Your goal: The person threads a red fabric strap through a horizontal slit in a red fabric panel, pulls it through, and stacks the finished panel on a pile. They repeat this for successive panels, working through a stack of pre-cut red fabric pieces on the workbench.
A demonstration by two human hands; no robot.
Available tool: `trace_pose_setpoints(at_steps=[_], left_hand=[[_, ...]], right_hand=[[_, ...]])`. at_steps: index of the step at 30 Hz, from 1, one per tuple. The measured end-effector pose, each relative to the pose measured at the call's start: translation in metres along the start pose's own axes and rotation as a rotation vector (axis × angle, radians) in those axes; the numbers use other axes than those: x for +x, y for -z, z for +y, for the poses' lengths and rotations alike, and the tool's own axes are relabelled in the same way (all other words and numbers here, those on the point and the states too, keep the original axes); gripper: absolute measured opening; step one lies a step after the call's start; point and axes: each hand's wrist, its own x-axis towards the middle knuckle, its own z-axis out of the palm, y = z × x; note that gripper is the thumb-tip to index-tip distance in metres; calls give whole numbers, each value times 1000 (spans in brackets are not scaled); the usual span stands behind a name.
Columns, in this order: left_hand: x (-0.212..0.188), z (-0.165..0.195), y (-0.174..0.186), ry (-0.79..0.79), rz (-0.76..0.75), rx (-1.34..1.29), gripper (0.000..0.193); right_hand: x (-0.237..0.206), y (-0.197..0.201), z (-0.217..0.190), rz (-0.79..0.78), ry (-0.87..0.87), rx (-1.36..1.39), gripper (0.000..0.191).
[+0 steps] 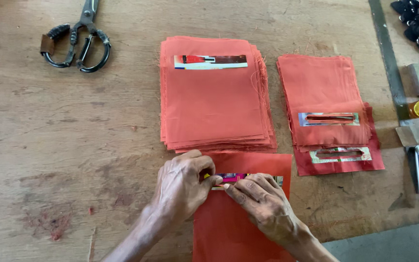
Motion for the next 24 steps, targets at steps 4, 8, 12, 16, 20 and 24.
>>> trace_pose_setpoints(at_steps=[4,8,12,16,20,24], left_hand=[[2,1,0,19,-15,30,19],[0,-2,0,-18,-4,21,22],[0,-3,-1,-26,-2,16,23],[0,-1,0,11,-20,-2,20],[0,0,0,-9,-4,20,20],[0,-1,-1,-9,-18,32,23]], right_hand=[[0,-2,1,10,-15,16,46],[-1,-4,2,-4,-11,24,47],[-2,-3,2,-16,-15,40,45],[-4,-4,2,-28,2,7,46],[-5,-4,3,-32,10,5,46],[-7,-4,4,-44,28,-6,46]])
